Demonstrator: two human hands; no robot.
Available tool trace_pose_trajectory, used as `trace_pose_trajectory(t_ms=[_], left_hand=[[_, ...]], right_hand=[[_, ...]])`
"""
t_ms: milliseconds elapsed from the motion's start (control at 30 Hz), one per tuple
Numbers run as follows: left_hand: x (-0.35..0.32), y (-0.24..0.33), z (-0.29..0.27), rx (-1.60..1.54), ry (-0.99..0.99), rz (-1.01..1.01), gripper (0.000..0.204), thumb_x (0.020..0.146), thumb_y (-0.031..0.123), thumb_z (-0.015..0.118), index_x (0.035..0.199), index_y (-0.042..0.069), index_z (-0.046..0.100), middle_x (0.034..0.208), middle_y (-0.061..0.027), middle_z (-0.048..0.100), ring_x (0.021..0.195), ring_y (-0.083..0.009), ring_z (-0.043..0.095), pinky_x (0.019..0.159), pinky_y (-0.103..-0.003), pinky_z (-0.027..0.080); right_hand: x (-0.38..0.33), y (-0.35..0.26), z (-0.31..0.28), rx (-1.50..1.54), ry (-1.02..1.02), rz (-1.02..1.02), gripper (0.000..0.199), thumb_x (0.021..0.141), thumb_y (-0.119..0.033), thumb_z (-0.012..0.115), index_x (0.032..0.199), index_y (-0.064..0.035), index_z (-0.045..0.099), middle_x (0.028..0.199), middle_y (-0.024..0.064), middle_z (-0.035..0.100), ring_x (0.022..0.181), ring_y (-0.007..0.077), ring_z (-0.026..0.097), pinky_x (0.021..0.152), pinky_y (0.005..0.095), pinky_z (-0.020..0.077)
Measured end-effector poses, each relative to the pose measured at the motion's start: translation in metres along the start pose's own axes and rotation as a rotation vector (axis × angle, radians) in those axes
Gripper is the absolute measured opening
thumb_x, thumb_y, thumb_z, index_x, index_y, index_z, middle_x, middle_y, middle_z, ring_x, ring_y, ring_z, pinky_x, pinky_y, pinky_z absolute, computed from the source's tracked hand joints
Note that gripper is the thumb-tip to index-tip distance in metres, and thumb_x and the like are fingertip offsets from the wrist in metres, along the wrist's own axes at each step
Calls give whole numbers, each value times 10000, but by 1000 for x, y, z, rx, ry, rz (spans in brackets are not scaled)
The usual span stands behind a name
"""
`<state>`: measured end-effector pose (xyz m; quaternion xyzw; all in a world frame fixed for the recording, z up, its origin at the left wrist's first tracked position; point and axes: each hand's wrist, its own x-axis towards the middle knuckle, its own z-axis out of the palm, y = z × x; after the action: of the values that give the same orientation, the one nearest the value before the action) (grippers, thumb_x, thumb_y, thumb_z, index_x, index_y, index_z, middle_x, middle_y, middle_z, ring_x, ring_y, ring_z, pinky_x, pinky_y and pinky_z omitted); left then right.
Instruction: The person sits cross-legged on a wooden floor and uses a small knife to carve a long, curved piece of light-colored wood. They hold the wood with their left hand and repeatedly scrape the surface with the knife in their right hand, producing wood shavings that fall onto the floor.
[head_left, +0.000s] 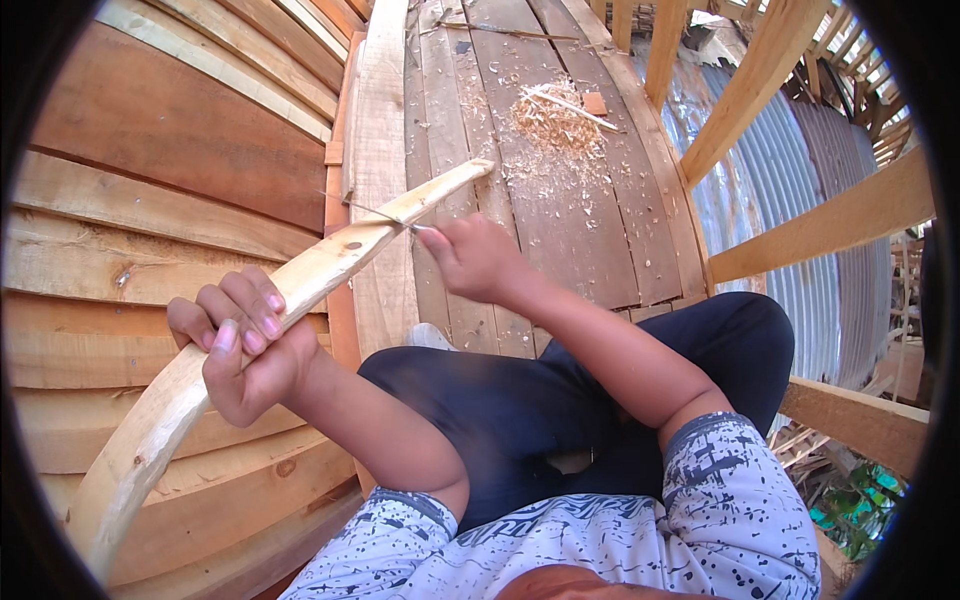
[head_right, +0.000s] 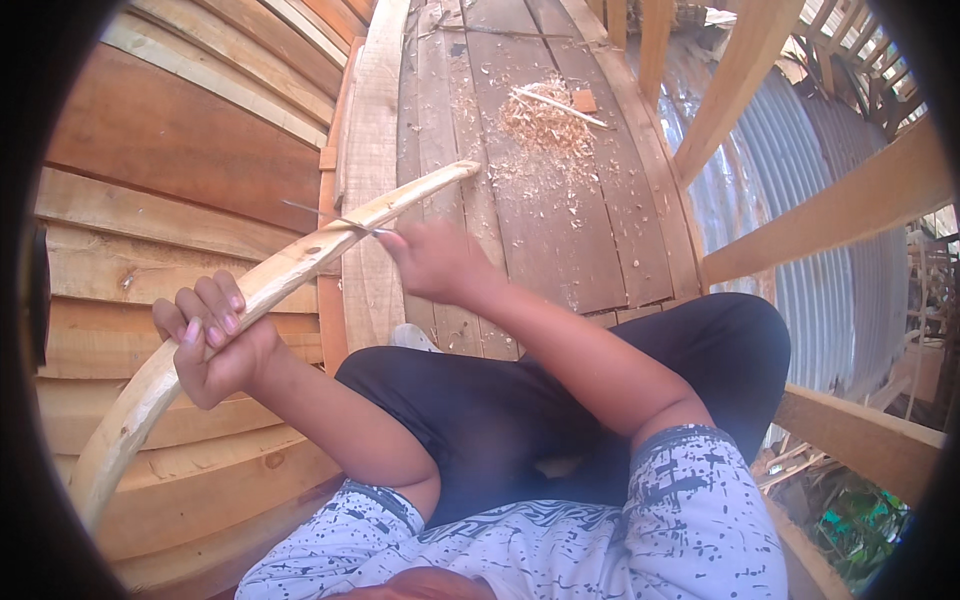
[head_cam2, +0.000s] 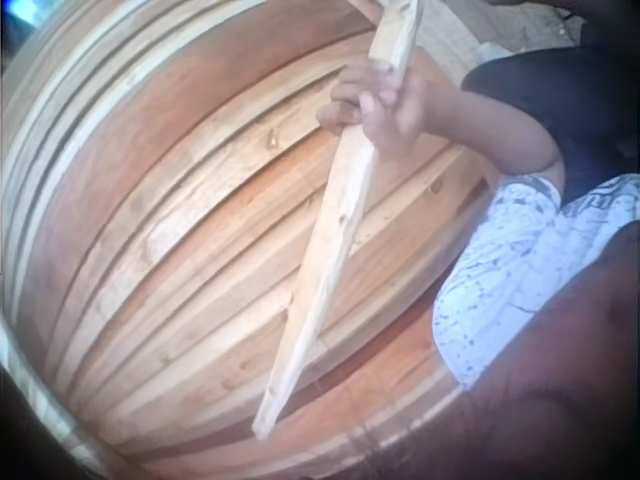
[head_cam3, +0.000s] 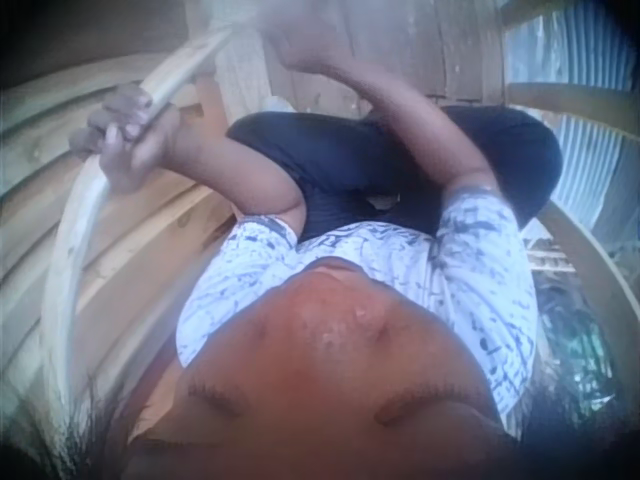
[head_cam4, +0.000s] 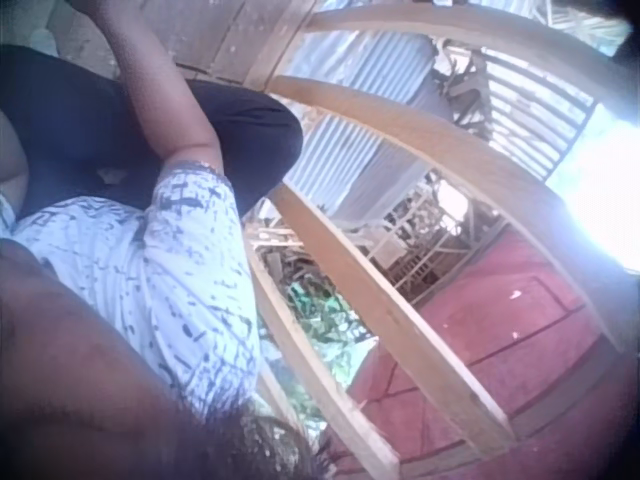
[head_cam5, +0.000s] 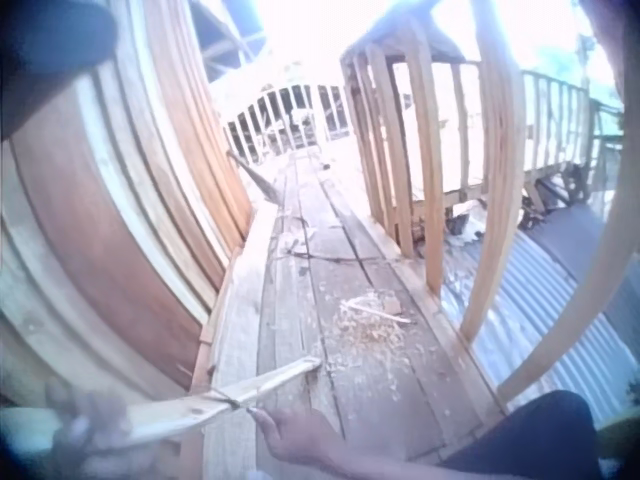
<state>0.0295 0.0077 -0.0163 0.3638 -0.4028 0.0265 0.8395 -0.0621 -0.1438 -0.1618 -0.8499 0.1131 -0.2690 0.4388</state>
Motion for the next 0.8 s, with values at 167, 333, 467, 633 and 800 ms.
trace_pose_trajectory(t_ms=[167,333,467,633,800], left_hand=[[2,5,-18,24,36,-40,187,669,59,505,665,164,350,487,15,384,463,-106,388,556,-277,357],[0,0,1,13,21,-2,149,668,55,493,718,137,380,469,11,369,431,-114,383,513,-267,383],[-1,2,-7,14,68,1,145,669,55,485,720,137,376,468,13,363,425,-114,376,505,-269,379],[-1,-2,7,18,51,10,143,666,53,487,722,131,382,474,13,371,413,-116,370,491,-268,381],[-2,4,2,9,-15,2,125,686,46,475,727,129,391,483,8,397,435,-120,402,505,-272,387]], right_hand=[[-3,-23,5,-36,-7,87,367,972,-291,469,748,-16,563,593,222,559,577,453,555,568,553,432],[9,22,2,-72,22,243,416,991,-320,443,768,-4,596,680,252,602,685,449,600,648,546,462],[4,-18,0,-29,-105,242,420,997,-310,434,786,6,614,695,245,614,677,444,598,660,539,471],[4,53,9,-69,7,317,416,998,-308,438,799,9,619,688,248,610,668,435,602,652,535,470],[9,13,6,-48,-59,264,425,1008,-305,420,822,19,622,714,267,617,682,421,621,657,521,478]])
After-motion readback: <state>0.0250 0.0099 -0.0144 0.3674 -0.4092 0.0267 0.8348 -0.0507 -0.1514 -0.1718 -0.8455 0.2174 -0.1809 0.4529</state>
